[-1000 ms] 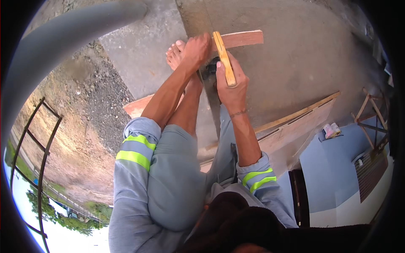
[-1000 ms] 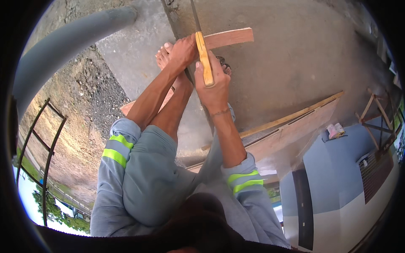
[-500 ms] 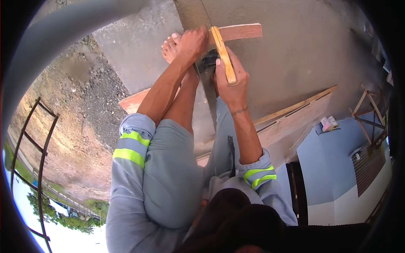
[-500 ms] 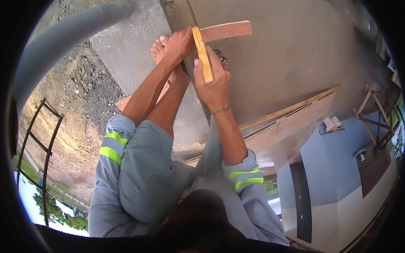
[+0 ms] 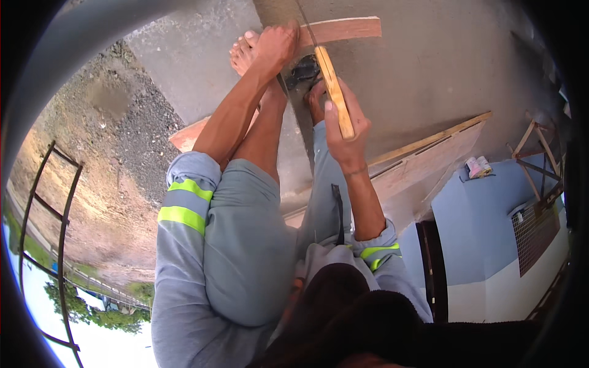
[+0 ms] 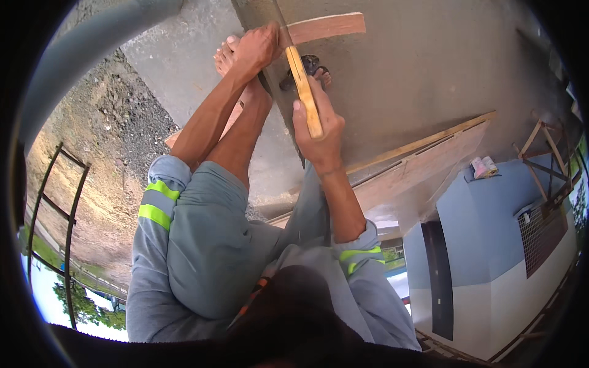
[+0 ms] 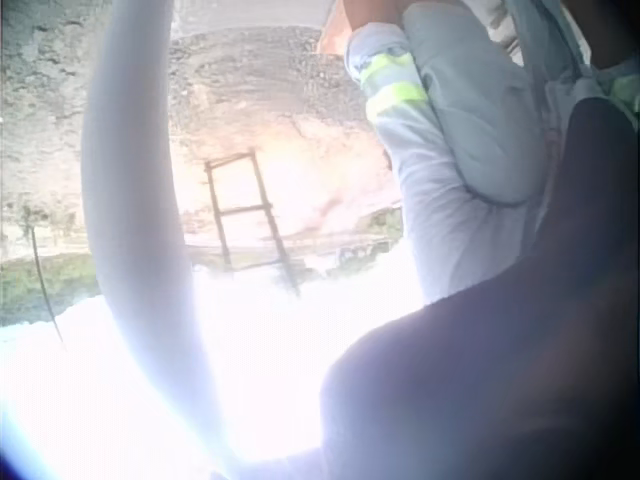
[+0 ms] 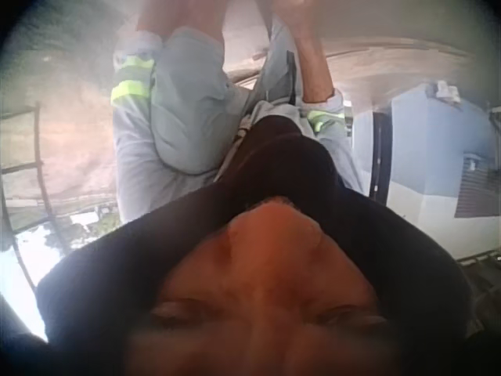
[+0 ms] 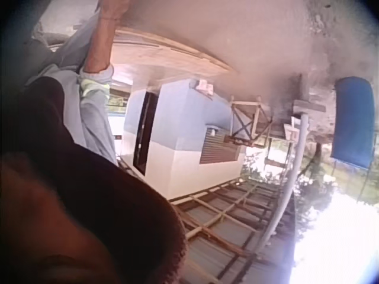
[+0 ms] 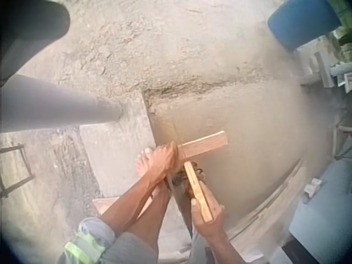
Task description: The person saws a piece of wood into two smaller sections, measures one section using a tape measure, and then nails a small wooden block onto the edge of a larger plywood board using a hammer.
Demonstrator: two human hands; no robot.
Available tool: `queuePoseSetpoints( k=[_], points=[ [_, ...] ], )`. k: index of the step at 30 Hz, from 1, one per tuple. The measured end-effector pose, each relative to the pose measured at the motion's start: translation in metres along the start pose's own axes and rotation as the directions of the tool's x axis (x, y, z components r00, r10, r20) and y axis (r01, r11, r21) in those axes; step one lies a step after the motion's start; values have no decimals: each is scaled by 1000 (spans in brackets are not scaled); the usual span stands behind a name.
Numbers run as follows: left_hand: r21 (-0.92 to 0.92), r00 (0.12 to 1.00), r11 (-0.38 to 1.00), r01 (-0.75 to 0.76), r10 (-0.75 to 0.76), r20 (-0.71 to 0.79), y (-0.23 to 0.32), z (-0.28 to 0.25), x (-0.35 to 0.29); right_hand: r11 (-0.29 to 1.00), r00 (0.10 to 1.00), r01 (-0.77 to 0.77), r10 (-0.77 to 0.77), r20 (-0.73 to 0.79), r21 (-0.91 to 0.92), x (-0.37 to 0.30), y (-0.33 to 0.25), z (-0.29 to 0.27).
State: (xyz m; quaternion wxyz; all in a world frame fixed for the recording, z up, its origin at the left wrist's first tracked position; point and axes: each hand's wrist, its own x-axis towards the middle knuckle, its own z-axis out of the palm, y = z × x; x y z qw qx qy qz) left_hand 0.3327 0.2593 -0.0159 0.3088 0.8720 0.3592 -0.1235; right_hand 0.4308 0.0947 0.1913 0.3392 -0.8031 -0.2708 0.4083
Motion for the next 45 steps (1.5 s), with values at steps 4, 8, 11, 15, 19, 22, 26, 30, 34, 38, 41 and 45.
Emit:
queuePoseSetpoints(
  k=[4, 8, 11, 15, 19, 22, 26, 30, 34, 38, 41, 45],
  points=[
    [4, 1000, 1000, 21, -21, -5, 14, -5, 12, 991, 991, -116, 111, 70, 73, -133, -16, -91],
    [16, 994, 1000, 4, -2, -112, 7, -3, -6, 999, 999, 37, -37, 19, 9, -65, 5, -40],
    [9, 983, 999, -40, 41, -180, 9, 6, 18, 994, 992, 98, -94, -86, 49, 51, 11, 15],
    [-40, 995, 999, -11, 7, -100, 2, 3, -7, 998, 998, 70, -70, 8, -5, -60, 12, -31],
    [9, 990, 1000, -24, 25, -137, 6, -3, 7, 986, 991, -120, 113, 68, 113, -141, -15, -87],
    [-13, 993, 1000, 2, -4, -116, 7, 5, -3, 999, 999, 37, -37, 10, 28, -46, 9, -29],
    [-12, 995, 1000, -6, 5, -101, 1, 4, 13, 982, 978, 184, -179, -112, 41, 59, 15, 24],
    [-4, 996, 1000, 3, -3, -88, 0, -2, -3, 998, 994, -57, 57, 92, -3, -105, -6, -70],
    [-14, 994, 1000, -11, 10, -106, 5, -3, 4, 991, 990, -133, 133, 55, 4, -130, -33, -87],
    [-34, 992, 999, -28, 23, -125, 17, 9, 19, 978, 968, 208, -203, -148, 17, 73, 14, 18],
    [-63, 998, 998, 23, -27, -63, 6, 0, 3, 991, 990, 121, -117, -82, 54, 27, 11, 8],
    [-2, 998, 1000, 8, -9, -57, 13, -1, 1, 993, 986, -114, 116, 119, -19, -144, -30, -100]
  ],
)
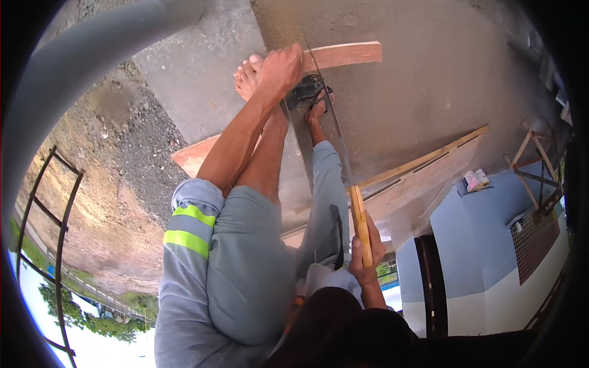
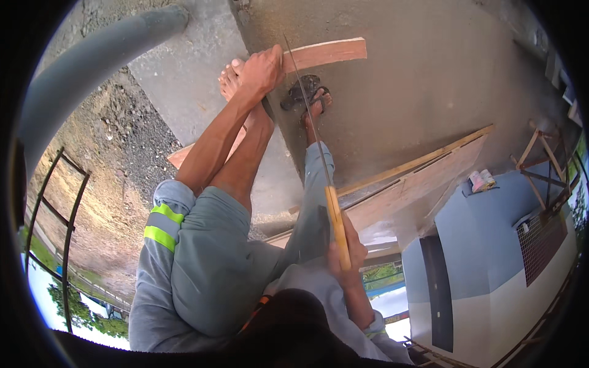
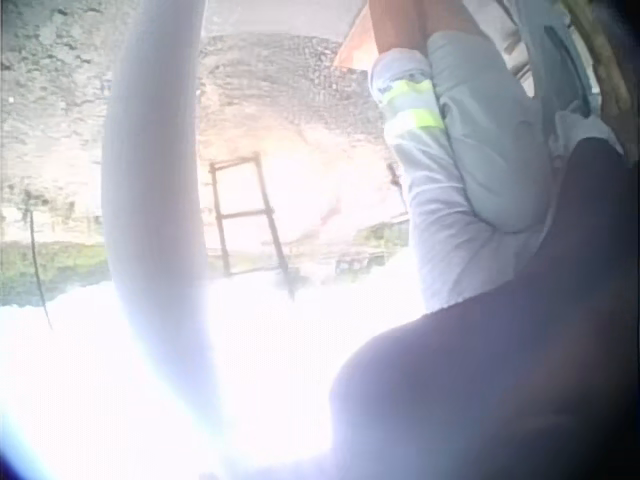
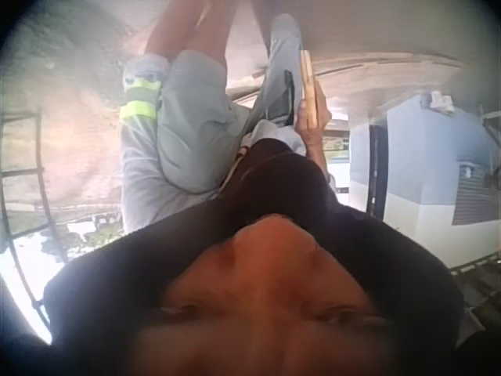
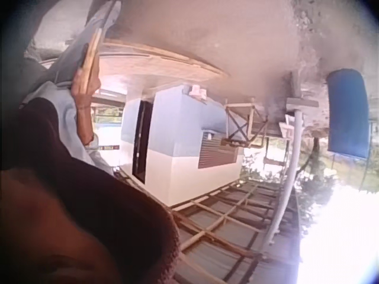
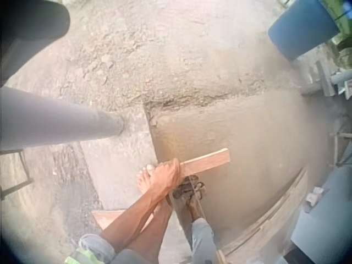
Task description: The person saws a piece of wood into two smaller sections, measures one section using a tape measure, and then nails a small wooden block onto the edge of a larger plywood board using a hammer.
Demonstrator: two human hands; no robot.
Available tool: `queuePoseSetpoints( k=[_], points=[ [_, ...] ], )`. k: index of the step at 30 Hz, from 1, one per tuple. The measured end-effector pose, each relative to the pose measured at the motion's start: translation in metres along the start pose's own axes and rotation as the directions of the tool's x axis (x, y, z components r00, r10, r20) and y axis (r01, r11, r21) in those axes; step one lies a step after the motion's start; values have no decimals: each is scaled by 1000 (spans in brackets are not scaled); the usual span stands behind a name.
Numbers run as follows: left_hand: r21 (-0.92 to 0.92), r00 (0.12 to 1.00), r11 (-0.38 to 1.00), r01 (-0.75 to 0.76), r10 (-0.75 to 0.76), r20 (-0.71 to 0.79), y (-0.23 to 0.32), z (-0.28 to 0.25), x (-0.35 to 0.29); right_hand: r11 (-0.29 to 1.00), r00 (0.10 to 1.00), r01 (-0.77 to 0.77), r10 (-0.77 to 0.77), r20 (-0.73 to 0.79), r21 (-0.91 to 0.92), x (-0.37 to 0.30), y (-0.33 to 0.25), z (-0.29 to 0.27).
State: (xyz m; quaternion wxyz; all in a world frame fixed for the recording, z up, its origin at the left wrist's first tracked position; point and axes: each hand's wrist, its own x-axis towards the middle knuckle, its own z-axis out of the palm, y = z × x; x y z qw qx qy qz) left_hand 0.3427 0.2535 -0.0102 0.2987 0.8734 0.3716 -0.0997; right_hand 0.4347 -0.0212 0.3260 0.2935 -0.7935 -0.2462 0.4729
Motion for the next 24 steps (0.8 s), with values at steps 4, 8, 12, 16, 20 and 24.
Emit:
queuePoseSetpoints(
  k=[4, 8, 12, 16, 20, 24],
  points=[
    [-22, 998, 999, -41, 40, -47, -17, -7, -8, 993, 992, 116, -115, -56, 14, 70, 24, 42],
    [-15, 999, 1000, 13, -14, -46, 2, -2, 19, 937, 905, 344, -348, -246, -61, 222, 30, 95],
    [2, 999, 1000, 16, -16, -37, -14, -5, -4, 996, 996, 86, -86, -18, -11, 58, 30, 37],
    [-20, 995, 1000, -23, 21, -98, 0, -1, 5, 999, 998, 48, -47, -40, 25, 16, 7, 10],
    [-24, 996, 999, -49, 47, -80, 7, -1, 8, 960, 935, 280, -271, -230, 6, 219, 19, 90],
    [-85, 1000, 996, 20, -20, 1, -2, -5, -3, 986, 975, 156, -143, -172, 65, 174, 12, 86]
  ],
)
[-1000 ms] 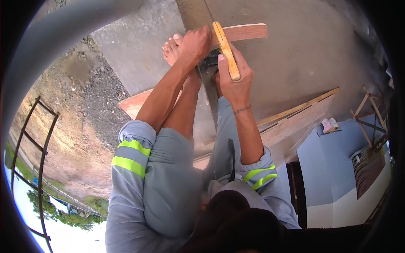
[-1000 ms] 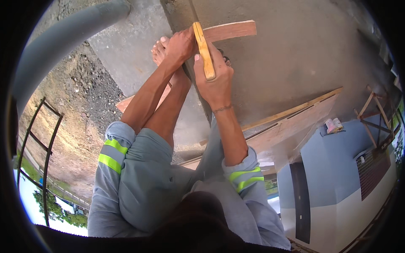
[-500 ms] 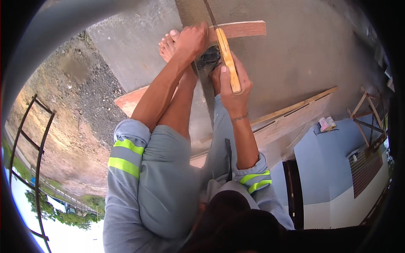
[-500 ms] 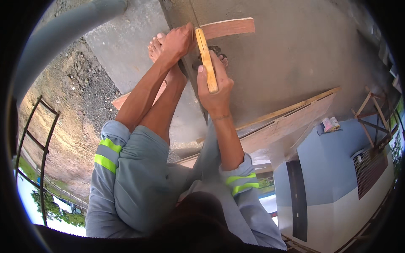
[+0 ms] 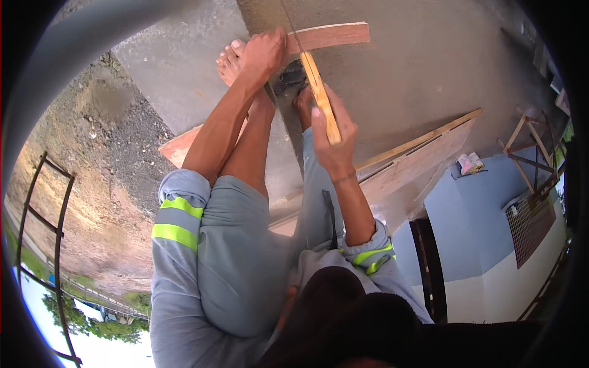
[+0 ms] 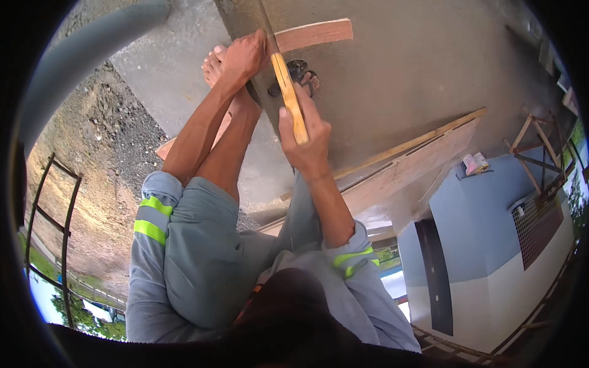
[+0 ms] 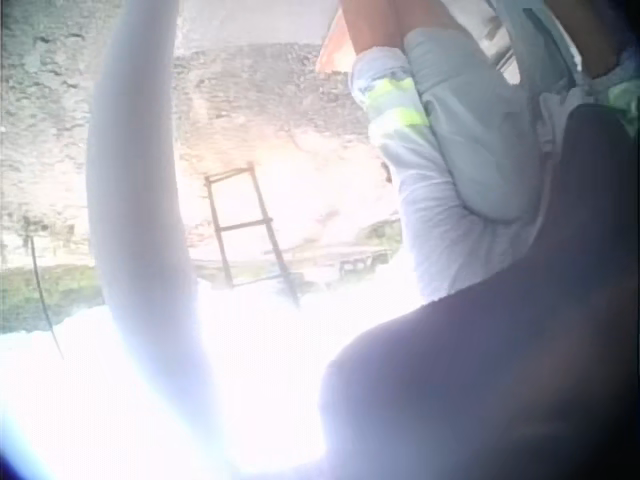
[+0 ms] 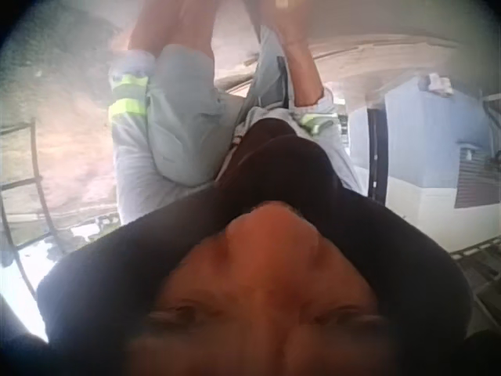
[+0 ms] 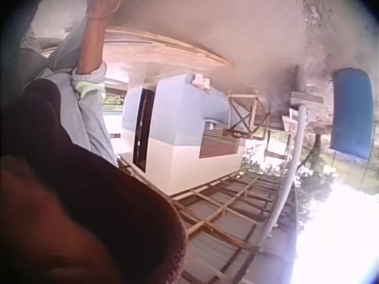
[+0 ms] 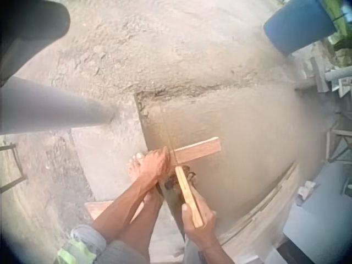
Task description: The person saws a piece of wood into two smaller sections, measures one section using a tape measure, and then nails a small wooden block onto the edge of a larger plywood board using a hammer.
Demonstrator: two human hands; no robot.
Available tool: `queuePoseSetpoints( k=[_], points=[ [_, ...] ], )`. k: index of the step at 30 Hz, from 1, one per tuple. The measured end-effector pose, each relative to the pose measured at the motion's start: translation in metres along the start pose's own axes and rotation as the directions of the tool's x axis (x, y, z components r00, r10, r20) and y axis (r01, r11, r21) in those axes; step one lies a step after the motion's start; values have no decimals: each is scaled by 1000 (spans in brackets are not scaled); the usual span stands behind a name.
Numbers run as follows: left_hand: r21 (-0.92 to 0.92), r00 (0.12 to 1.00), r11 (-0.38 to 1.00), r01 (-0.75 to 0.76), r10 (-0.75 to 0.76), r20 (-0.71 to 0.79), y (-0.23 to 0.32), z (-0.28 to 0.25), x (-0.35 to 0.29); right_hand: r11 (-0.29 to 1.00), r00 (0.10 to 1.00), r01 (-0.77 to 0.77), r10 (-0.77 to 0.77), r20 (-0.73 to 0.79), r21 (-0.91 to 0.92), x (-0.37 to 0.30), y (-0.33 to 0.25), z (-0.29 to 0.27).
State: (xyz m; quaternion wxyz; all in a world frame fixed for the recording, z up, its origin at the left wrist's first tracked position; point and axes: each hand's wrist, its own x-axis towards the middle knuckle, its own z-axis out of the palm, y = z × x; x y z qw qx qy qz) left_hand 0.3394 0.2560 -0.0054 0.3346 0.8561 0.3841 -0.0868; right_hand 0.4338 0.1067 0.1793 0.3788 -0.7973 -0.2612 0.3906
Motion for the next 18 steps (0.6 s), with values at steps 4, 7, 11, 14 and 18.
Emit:
queuePoseSetpoints(
  k=[4, 7, 11, 14, 18],
  points=[
    [91, 998, 995, -37, 42, -51, -5, 5, 3, 967, 957, -233, 247, 155, -100, -187, -35, -115],
    [78, 999, 996, -37, 40, -36, -1, -1, 1, 987, 978, -161, 160, 135, -2, -130, -38, -85],
    [50, 997, 997, -59, 62, -51, 11, 9, 18, 986, 982, 167, -169, -84, -29, 65, 14, 18],
    [61, 999, 998, 28, -31, 41, -2, 3, 2, 1000, 1000, 16, -16, 1, -3, 1, 9, -3],
    [85, 998, 995, -44, 48, -46, -2, 0, 3, 987, 979, -162, 160, 128, 2, -177, -34, -113]
  ],
)
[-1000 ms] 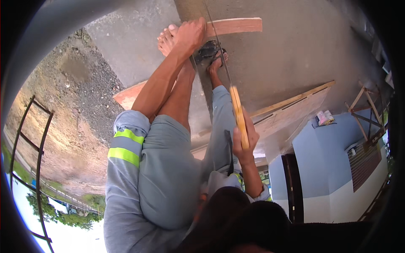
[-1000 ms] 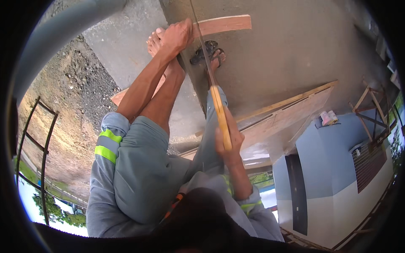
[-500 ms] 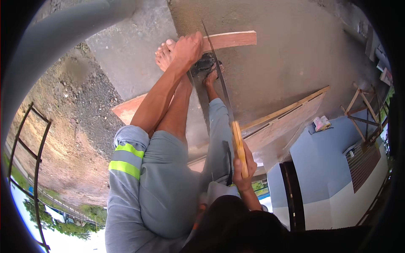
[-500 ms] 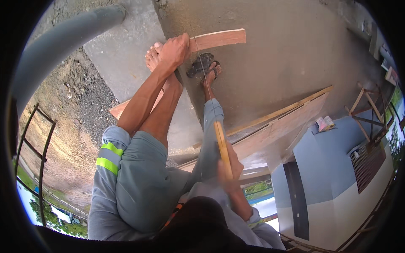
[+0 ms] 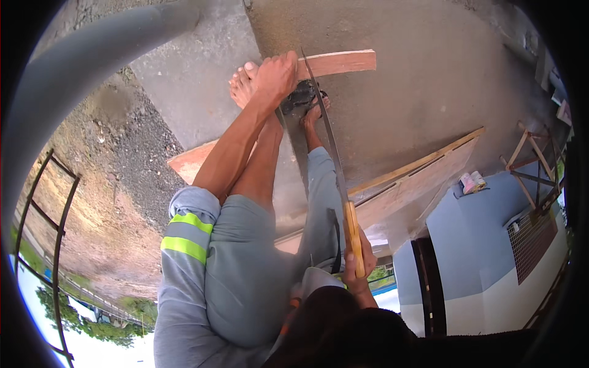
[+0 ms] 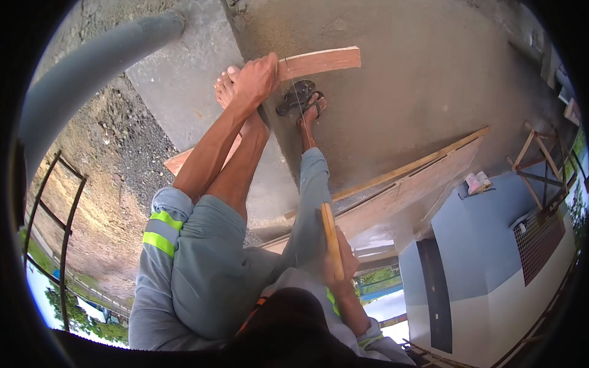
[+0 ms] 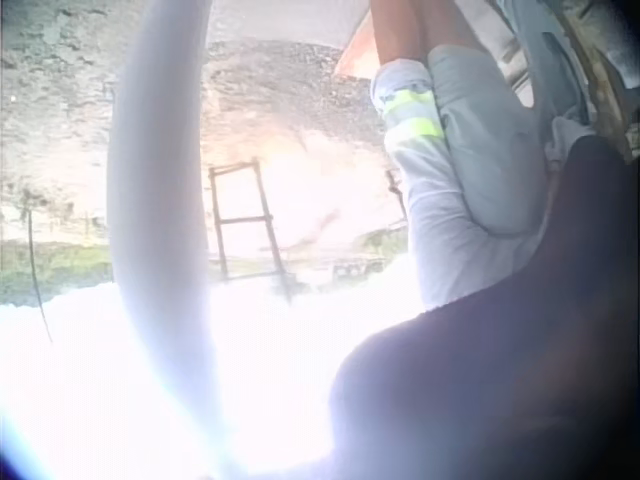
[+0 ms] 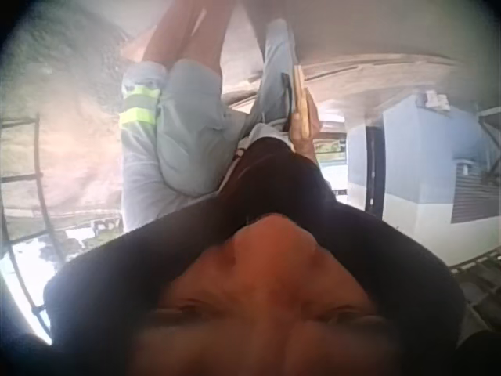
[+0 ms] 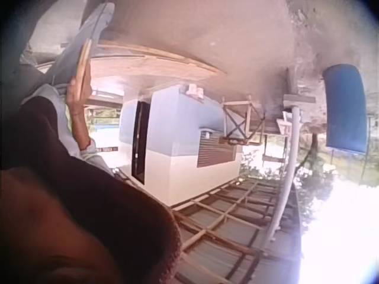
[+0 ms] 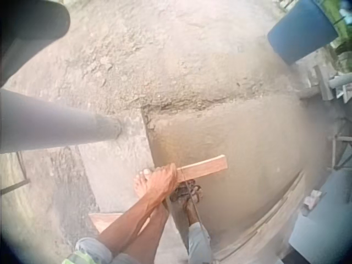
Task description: The person saws a piece of wood into two smaller sections, measures one section using a tape measure, and then nails a small wooden block onto the edge of a larger plywood board using a hammer.
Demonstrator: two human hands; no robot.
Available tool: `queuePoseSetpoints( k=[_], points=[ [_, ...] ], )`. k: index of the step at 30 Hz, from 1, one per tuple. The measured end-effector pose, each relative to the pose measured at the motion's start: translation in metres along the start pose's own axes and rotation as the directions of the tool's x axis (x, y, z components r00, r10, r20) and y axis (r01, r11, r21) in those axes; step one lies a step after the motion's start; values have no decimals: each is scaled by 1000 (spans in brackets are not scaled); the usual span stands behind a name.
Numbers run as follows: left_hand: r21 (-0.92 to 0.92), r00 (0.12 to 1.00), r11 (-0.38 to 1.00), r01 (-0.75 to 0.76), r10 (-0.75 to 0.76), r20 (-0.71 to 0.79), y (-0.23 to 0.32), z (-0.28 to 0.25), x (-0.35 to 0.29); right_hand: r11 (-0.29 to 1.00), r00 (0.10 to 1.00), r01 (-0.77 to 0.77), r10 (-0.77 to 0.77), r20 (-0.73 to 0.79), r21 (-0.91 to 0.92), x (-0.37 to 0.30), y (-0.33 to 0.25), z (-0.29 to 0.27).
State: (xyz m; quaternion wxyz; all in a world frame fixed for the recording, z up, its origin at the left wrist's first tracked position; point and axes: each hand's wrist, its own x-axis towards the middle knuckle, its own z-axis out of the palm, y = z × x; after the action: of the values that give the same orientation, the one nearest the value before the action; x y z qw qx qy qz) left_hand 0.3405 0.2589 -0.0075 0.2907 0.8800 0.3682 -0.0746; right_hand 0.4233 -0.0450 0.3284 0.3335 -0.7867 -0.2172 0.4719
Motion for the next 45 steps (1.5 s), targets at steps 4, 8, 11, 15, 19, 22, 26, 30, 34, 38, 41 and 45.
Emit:
queuePoseSetpoints(
  k=[4, 8, 11, 15, 19, 22, 26, 30, 34, 38, 41, 45],
  points=[
    [32, 999, 999, -19, 21, -33, -7, -2, -9, 992, 991, 128, -128, -43, -10, 92, 18, 46],
    [-6, 999, 999, 36, -36, 34, 4, 10, 14, 983, 971, 185, -181, -155, 9, 233, 18, 101],
    [-31, 996, 999, 38, -36, 79, -1, -5, -6, 996, 995, 85, -86, -49, -13, 126, 20, 61],
    [22, 998, 1000, 20, -21, 61, 3, -2, 1, 996, 996, -83, 84, 12, -39, -3, 7, -4],
    [15, 999, 1000, 7, -8, 32, 4, -3, -4, 986, 979, 162, -166, -116, -47, 163, 24, 68],
    [28, 999, 999, 28, -29, 43, 9, 4, 13, 959, 937, 283, -283, -204, -26, 248, 17, 94],
    [51, 999, 998, 27, -29, 31, -12, -7, -3, 985, 988, 152, -152, 2, -82, 79, 24, 33],
    [44, 998, 999, 3, -6, 61, 8, -1, 0, 998, 999, 46, -46, -12, -35, 27, 8, 8],
    [5, 1000, 1000, 10, -10, 12, 12, 8, 13, 978, 965, 209, -205, -161, 9, 236, 19, 96],
    [7, 995, 998, 69, -69, 75, -8, 4, -8, 993, 991, 121, -120, -54, 5, 187, 7, 84],
    [19, 998, 998, 59, -60, 16, 5, -9, 11, 999, 1000, -30, 30, -4, -43, 24, 15, 3],
    [23, 1000, 1000, 11, -11, -2, 1, 11, -1, 999, 998, 52, -52, -20, -15, 44, 12, 14]
  ],
)
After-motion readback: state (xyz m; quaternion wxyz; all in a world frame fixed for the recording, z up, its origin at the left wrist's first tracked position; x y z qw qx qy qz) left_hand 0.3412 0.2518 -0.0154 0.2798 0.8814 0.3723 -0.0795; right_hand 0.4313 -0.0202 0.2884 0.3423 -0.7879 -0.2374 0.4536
